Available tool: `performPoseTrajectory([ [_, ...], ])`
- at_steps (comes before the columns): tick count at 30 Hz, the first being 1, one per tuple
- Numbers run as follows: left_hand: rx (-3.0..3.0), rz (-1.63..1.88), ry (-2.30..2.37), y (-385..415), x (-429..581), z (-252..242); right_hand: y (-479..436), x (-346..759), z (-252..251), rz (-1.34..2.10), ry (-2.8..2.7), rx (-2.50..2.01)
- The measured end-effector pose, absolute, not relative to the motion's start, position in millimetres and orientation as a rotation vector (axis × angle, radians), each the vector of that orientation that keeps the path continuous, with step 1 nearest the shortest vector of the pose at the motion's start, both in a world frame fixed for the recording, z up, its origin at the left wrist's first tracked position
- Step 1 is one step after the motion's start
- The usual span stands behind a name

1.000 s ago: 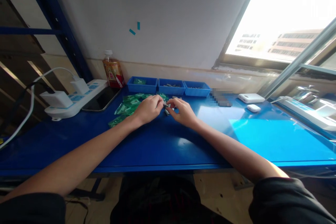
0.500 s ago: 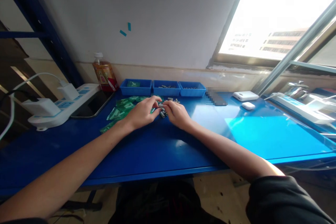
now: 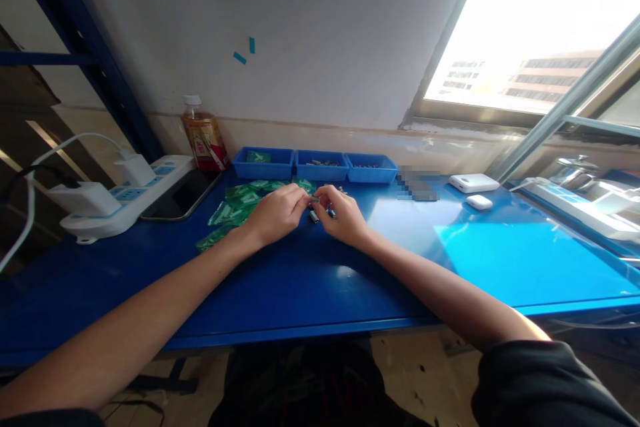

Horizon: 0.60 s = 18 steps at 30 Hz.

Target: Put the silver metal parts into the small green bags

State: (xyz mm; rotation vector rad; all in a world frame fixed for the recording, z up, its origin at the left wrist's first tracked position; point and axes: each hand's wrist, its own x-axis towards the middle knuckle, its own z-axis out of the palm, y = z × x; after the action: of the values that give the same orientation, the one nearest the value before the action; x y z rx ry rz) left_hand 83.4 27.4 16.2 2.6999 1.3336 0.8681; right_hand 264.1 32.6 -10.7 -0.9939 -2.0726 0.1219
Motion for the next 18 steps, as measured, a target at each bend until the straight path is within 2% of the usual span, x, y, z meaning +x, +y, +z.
performPoseTrajectory([
  [12,2.709,1.021,1.227,23.9,84.5,17.2,33.7,266.1,-7.6,-0.004,-2.081,-1.061],
  [18,2.765,0.993,1.241,28.0,83.6,15.2,33.0,266.9,-8.5,0.087,-2.051,-0.984],
])
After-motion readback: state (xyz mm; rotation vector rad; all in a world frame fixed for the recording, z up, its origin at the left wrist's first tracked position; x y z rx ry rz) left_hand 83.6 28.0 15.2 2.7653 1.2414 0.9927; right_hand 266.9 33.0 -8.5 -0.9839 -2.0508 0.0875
